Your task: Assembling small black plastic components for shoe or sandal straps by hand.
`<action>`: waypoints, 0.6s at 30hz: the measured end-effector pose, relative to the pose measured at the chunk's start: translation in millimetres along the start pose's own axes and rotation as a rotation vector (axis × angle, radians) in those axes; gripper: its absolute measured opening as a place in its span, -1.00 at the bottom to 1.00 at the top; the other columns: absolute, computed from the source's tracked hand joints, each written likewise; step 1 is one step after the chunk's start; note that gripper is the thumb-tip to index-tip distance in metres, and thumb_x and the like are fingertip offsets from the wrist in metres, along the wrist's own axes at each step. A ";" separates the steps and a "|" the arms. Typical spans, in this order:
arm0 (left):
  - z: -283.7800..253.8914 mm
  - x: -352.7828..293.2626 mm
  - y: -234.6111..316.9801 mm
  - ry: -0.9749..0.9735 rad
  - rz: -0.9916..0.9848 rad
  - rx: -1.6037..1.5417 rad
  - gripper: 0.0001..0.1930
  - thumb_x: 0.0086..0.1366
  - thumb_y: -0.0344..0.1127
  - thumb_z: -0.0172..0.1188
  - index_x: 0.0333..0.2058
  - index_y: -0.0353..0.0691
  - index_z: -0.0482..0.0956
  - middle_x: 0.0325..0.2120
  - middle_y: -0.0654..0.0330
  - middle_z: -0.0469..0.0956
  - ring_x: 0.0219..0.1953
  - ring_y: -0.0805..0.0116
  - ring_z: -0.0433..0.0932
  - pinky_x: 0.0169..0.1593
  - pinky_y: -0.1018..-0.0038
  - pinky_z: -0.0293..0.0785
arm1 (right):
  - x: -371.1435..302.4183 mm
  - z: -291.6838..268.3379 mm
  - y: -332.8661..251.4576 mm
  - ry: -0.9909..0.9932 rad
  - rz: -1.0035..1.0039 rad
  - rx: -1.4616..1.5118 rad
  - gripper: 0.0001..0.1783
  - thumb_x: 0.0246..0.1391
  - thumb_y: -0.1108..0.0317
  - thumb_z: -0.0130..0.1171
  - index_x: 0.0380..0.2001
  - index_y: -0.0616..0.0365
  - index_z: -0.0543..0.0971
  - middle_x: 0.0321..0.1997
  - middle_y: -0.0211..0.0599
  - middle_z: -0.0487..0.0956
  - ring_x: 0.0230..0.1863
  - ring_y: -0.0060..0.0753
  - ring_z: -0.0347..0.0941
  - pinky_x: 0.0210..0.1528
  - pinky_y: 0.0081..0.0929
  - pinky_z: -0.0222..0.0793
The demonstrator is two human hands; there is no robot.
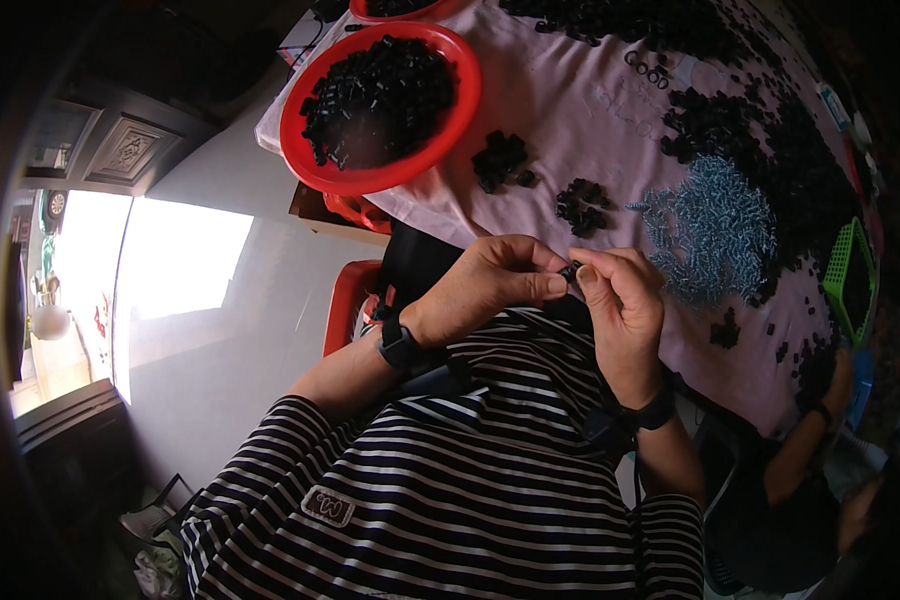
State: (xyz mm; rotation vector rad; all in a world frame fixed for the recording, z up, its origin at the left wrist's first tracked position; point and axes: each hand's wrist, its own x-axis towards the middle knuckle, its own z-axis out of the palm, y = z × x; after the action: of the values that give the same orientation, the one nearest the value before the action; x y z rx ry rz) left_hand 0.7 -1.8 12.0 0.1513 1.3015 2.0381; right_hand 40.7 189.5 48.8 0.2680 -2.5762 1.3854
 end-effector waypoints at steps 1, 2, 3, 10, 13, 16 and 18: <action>-0.1 0.0 0.2 -0.004 -0.001 0.006 -0.75 0.33 -0.34 0.37 -0.09 -0.35 0.63 -0.27 0.28 0.67 -0.22 0.56 0.61 -0.05 0.59 0.54 | -0.3 0.5 0.5 -0.001 0.002 -0.006 -0.83 0.24 0.51 0.24 -0.12 0.17 0.69 -0.22 -0.36 0.62 -0.18 -0.39 0.49 -0.03 -0.47 0.34; -0.2 0.0 0.4 -0.007 -0.002 0.011 -0.75 0.33 -0.34 0.37 -0.09 -0.35 0.62 -0.27 0.28 0.67 -0.22 0.56 0.61 -0.04 0.59 0.54 | -0.2 0.5 0.7 -0.001 0.003 -0.006 -0.83 0.24 0.51 0.24 -0.12 0.17 0.69 -0.22 -0.36 0.62 -0.18 -0.39 0.49 -0.03 -0.47 0.34; -0.2 -0.3 0.4 -0.008 -0.002 0.011 -0.75 0.33 -0.34 0.37 -0.09 -0.35 0.62 -0.27 0.28 0.67 -0.22 0.56 0.61 -0.04 0.59 0.54 | 0.1 0.4 0.9 -0.005 -0.017 -0.031 -0.83 0.23 0.51 0.24 -0.12 0.16 0.69 -0.22 -0.36 0.62 -0.18 -0.39 0.48 -0.03 -0.46 0.34; -0.8 0.5 -1.3 -0.002 -0.056 -0.126 -0.79 0.34 -0.35 0.35 -0.14 -0.36 0.63 -0.27 0.22 0.69 -0.20 0.50 0.64 -0.01 0.57 0.54 | 2.4 -3.9 3.5 -0.044 -0.245 -0.264 -0.68 0.09 0.52 0.31 -0.04 0.13 0.67 -0.20 -0.36 0.59 -0.13 -0.29 0.49 0.09 -0.30 0.28; -2.5 0.7 -1.4 -0.003 -0.072 -0.161 -0.80 0.36 -0.34 0.33 -0.16 -0.36 0.64 -0.29 0.20 0.70 -0.19 0.46 0.66 -0.01 0.53 0.55 | 2.0 -6.7 -12.1 -0.107 -0.294 -0.424 -0.52 0.03 0.45 0.36 0.07 0.13 0.61 -0.13 -0.37 0.57 -0.05 -0.27 0.47 0.23 -0.15 0.17; -0.4 1.7 -1.7 -0.010 -0.074 -0.192 -0.80 0.35 -0.33 0.34 -0.18 -0.37 0.65 -0.31 0.20 0.69 -0.24 0.47 0.65 -0.07 0.54 0.55 | -2.6 -5.0 -4.3 -0.097 -0.326 -0.514 -0.44 -0.04 0.35 0.43 0.10 0.10 0.56 -0.10 -0.37 0.55 0.00 -0.29 0.46 0.31 -0.04 0.07; 0.4 2.1 -2.4 -0.011 -0.070 -0.209 -0.79 0.33 -0.33 0.36 -0.19 -0.37 0.65 -0.32 0.21 0.69 -0.29 0.49 0.64 -0.14 0.56 0.55 | -4.1 -3.4 -1.6 -0.076 -0.354 -0.566 -0.45 -0.05 0.34 0.44 0.07 0.10 0.57 -0.11 -0.38 0.55 0.00 -0.31 0.46 0.31 -0.04 0.07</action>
State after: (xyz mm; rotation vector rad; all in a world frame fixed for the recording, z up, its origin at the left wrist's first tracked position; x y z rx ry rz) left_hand 0.5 0.4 9.7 0.0215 1.0644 2.0946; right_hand 45.4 191.7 50.9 0.6429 -2.6764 0.5107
